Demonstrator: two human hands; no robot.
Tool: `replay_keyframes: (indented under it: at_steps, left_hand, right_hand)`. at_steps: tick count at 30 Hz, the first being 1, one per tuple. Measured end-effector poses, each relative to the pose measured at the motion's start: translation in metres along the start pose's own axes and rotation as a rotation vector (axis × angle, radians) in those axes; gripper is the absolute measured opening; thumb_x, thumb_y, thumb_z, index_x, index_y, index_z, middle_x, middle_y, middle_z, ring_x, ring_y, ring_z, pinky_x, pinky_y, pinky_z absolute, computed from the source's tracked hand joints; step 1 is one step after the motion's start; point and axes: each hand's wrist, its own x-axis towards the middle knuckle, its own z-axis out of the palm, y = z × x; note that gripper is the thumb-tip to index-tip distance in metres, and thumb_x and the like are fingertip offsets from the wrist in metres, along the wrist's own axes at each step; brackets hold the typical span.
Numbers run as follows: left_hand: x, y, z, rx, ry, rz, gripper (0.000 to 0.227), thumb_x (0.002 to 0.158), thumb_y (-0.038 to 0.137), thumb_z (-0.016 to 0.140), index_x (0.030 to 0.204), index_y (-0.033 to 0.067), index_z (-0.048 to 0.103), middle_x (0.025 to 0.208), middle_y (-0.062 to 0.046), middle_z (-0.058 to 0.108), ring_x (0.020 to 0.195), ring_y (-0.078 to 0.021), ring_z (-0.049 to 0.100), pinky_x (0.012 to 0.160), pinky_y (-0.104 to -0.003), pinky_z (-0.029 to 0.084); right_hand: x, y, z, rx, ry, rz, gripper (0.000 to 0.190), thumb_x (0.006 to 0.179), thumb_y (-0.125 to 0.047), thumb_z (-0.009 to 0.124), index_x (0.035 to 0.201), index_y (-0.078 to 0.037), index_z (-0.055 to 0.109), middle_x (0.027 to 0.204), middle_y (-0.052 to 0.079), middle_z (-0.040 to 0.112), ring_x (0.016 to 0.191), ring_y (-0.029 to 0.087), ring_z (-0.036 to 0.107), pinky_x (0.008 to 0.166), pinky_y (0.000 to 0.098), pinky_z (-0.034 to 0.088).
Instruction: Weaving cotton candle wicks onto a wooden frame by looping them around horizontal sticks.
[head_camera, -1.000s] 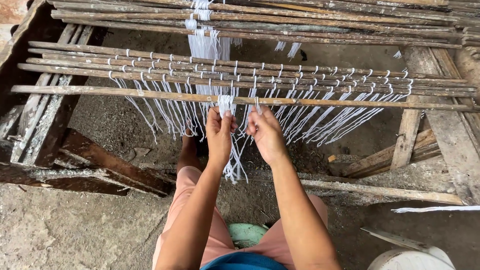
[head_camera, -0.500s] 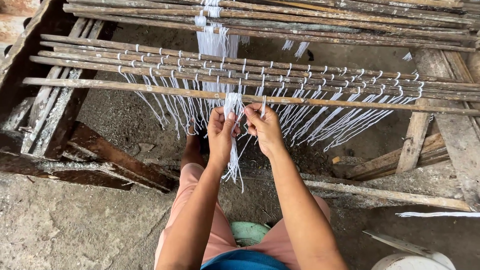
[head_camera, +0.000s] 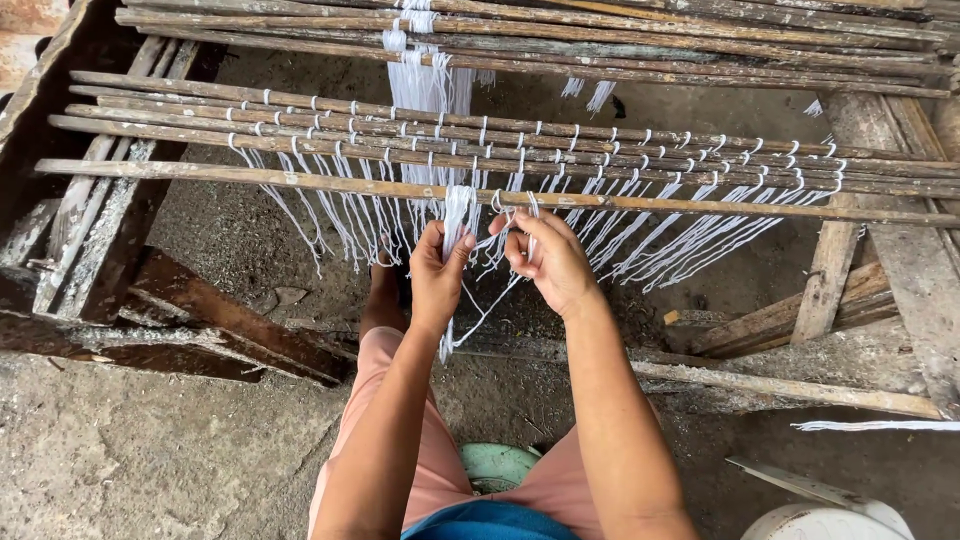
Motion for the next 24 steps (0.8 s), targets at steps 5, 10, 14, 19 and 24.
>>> replay_keyframes:
  at_steps: [5,10,14,19,24]
  left_hand:
    - [-0.001,-0.011,-0.006,0.292,-0.063,0.061,0.025,0.086,0.01,0.083,0.103,0.0079,0.065,0.082,-0.01,0.074,0.073,-0.0242,0.067,0.068,-0.034,0.053]
    - [0.005,-0.009,-0.012,0.251,-0.121,0.114,0.014,0.105,0.008,0.056,0.108,0.0,0.067,0.091,-0.02,0.074,0.084,-0.0313,0.067,0.082,-0.047,0.052]
    - [0.014,-0.013,-0.015,0.378,-0.117,0.232,0.019,0.107,0.003,0.055,0.114,0.0078,0.073,0.103,-0.01,0.075,0.109,-0.0295,0.067,0.116,-0.057,0.03]
    - [0.02,-0.016,-0.013,0.445,-0.159,0.257,0.021,0.109,0.004,0.054,0.114,0.0088,0.073,0.104,-0.01,0.076,0.111,-0.0357,0.068,0.113,-0.054,0.038]
    - [0.015,-0.01,-0.01,0.463,-0.158,0.236,0.023,0.112,0.007,0.053,0.115,0.0098,0.075,0.107,-0.01,0.076,0.11,-0.0376,0.068,0.106,-0.05,0.042]
  right_hand:
    - [-0.003,-0.007,0.008,-0.024,-0.118,0.1,0.035,0.106,-0.026,0.049,0.124,0.001,0.061,0.091,0.008,0.063,0.053,0.003,0.045,0.036,0.0106,0.027]
    - [0.001,-0.004,-0.013,0.152,-0.156,0.152,0.036,0.107,-0.034,0.051,0.115,-0.001,0.062,0.083,0.003,0.051,0.053,0.002,0.039,0.035,0.0103,0.024]
    - [-0.015,-0.031,-0.064,0.192,-0.029,0.143,0.028,0.104,-0.03,0.056,0.103,-0.002,0.061,0.08,0.0,0.044,0.054,0.002,0.036,0.035,0.0096,0.022]
    - [-0.038,-0.067,-0.161,0.221,0.104,0.081,0.034,0.107,-0.039,0.048,0.102,-0.007,0.059,0.081,-0.002,0.041,0.055,0.001,0.035,0.035,0.0107,0.023]
    - [-0.06,-0.104,-0.221,0.116,0.251,-0.009,0.034,0.108,-0.041,0.045,0.101,-0.009,0.056,0.082,-0.002,0.042,0.056,0.002,0.037,0.037,0.0114,0.026]
